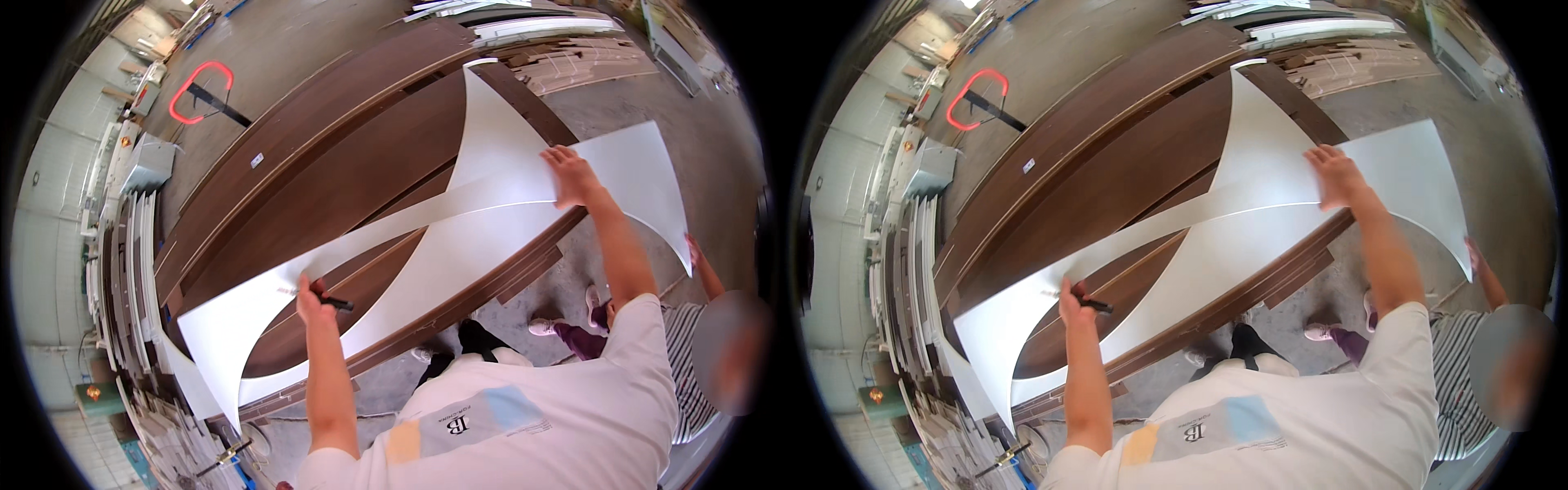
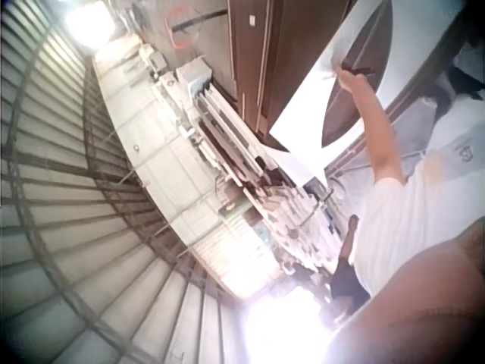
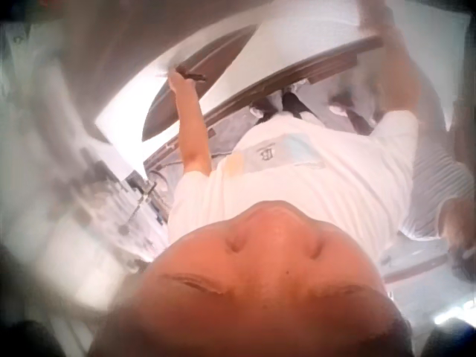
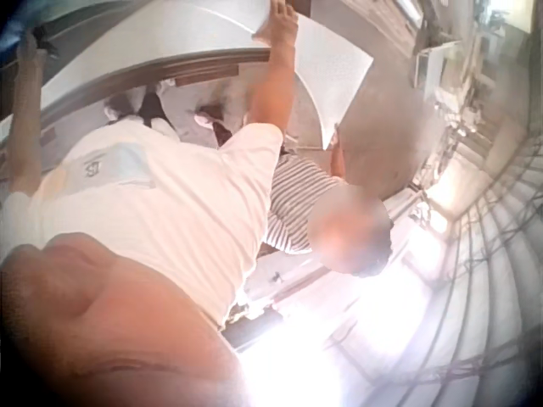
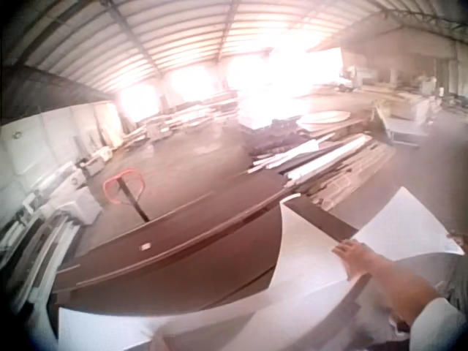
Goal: The person uses a utility knife to cut through a white board, then peels off the thin plastic backing with their hands. They move several white panels around a workbench with the help of other people in the shop.
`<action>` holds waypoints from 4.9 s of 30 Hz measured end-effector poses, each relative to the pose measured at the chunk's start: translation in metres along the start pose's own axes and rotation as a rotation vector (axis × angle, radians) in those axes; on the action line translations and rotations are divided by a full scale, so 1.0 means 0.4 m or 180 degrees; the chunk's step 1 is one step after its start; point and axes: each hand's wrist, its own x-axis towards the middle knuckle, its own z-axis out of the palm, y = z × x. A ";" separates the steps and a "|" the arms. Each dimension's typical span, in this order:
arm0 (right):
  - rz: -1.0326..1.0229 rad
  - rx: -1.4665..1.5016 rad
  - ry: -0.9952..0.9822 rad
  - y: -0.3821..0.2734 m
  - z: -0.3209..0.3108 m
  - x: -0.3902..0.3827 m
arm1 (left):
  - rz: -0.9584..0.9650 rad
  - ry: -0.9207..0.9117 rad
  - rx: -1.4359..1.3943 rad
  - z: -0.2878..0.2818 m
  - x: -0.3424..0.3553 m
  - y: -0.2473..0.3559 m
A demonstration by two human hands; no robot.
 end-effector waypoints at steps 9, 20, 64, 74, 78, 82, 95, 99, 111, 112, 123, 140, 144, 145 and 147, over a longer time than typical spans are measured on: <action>0.0701 0.0070 -0.0522 0.275 0.081 -0.027 | -0.0199 -0.0399 0.0459 0.329 -0.035 -0.181; 0.1231 0.0267 -0.1080 0.443 0.213 -0.057 | -0.0888 -0.1274 0.1549 0.432 -0.088 -0.243; -0.2236 0.1081 0.0465 -1.593 0.229 -0.252 | -0.1311 -0.0014 -0.1277 -1.315 -0.449 -0.043; -0.1812 0.0515 0.0134 -1.643 0.254 -0.220 | -0.1310 -0.0137 -0.1370 -1.327 -0.420 -0.053; -0.1827 0.0599 0.0216 -1.641 0.256 -0.217 | -0.1041 -0.0178 -0.1202 -1.277 -0.373 -0.022; -0.1908 0.0636 0.0229 -1.630 0.247 -0.215 | -0.0836 -0.0206 -0.1150 -1.226 -0.311 0.014; -0.2017 0.0390 -0.0151 -1.621 0.239 -0.163 | -0.0577 -0.0301 -0.0908 -1.031 -0.158 0.106; -0.2107 0.0571 -0.0246 -1.589 0.249 -0.151 | -0.0438 -0.0427 -0.1074 -0.932 -0.093 0.124; -0.1719 0.0394 -0.0431 -1.266 0.185 -0.121 | -0.0438 -0.0064 -0.0942 -0.475 0.170 0.252; -0.1809 0.0445 -0.0407 -1.262 0.183 -0.117 | -0.0340 -0.0067 -0.0942 -0.454 0.191 0.253; -0.2120 0.0616 -0.0607 -1.245 0.199 -0.045 | 0.0913 -0.0462 0.0032 -0.564 0.058 0.173; -0.2788 0.0457 -0.1368 -1.296 0.107 0.029 | -0.0233 0.0366 -0.2425 -0.725 -0.051 0.065; -0.2662 0.0544 -0.1223 -1.325 0.132 0.031 | 0.0124 -0.0215 -0.2885 -0.739 -0.034 0.071; -0.2422 0.0568 -0.1029 -1.313 0.136 0.011 | 0.0229 -0.0383 -0.2933 -0.743 -0.025 0.093; -0.2377 0.0688 -0.0686 -1.294 0.123 -0.055 | 0.0291 -0.0322 -0.2883 -0.744 -0.037 0.090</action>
